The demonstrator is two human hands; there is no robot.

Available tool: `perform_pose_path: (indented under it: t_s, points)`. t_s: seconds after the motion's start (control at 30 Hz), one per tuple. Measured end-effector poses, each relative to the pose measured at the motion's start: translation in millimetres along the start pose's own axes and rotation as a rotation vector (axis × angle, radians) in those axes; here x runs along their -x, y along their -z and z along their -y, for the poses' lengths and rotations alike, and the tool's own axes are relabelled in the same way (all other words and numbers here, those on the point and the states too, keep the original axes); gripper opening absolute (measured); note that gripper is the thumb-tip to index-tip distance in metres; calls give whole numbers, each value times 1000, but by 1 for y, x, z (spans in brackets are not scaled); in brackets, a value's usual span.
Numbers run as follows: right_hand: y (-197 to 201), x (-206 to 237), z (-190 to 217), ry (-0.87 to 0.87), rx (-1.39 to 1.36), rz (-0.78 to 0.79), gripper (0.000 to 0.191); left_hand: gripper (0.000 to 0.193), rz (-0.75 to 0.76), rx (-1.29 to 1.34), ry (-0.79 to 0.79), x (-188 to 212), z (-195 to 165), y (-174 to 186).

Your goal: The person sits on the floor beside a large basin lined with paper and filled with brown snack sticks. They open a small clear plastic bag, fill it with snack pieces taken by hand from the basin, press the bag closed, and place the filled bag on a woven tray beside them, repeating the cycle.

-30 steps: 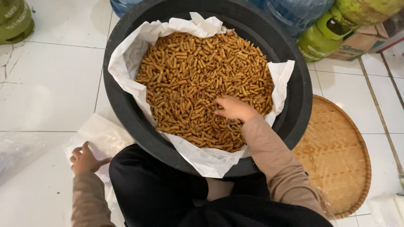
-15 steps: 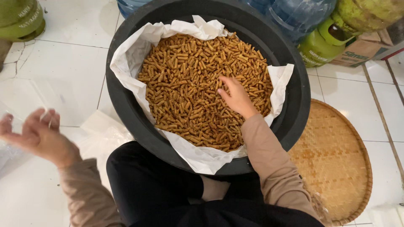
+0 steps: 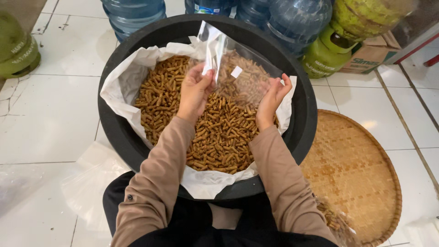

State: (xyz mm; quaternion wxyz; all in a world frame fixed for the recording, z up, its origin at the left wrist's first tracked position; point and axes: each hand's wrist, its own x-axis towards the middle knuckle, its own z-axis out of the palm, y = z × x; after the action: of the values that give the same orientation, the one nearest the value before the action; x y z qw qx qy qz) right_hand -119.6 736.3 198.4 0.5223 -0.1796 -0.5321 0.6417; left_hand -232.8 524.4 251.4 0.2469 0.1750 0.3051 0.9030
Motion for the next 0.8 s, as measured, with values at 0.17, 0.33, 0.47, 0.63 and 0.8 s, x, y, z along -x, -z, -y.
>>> perform_pose_path:
  t_s: [0.17, 0.33, 0.47, 0.63, 0.8]
  points:
    - [3, -12, -10, 6, -117, -33, 41, 42, -84, 43, 531, 1, 81, 40]
    - [-5, 0, -2, 17, -86, -53, 38, 49, 232, -94, 833, 22, 137, 53]
    - [-3, -7, 1, 195, 59, -20, 31, 49, 277, -628, 298, 22, 99, 37]
    - [14, -21, -13, 180, 436, -64, 27, 62, 570, -533, 279, 24, 27, 26]
    - [25, -26, -23, 112, 561, -80, 29, 33, 329, -785, 174, 24, 36, 14]
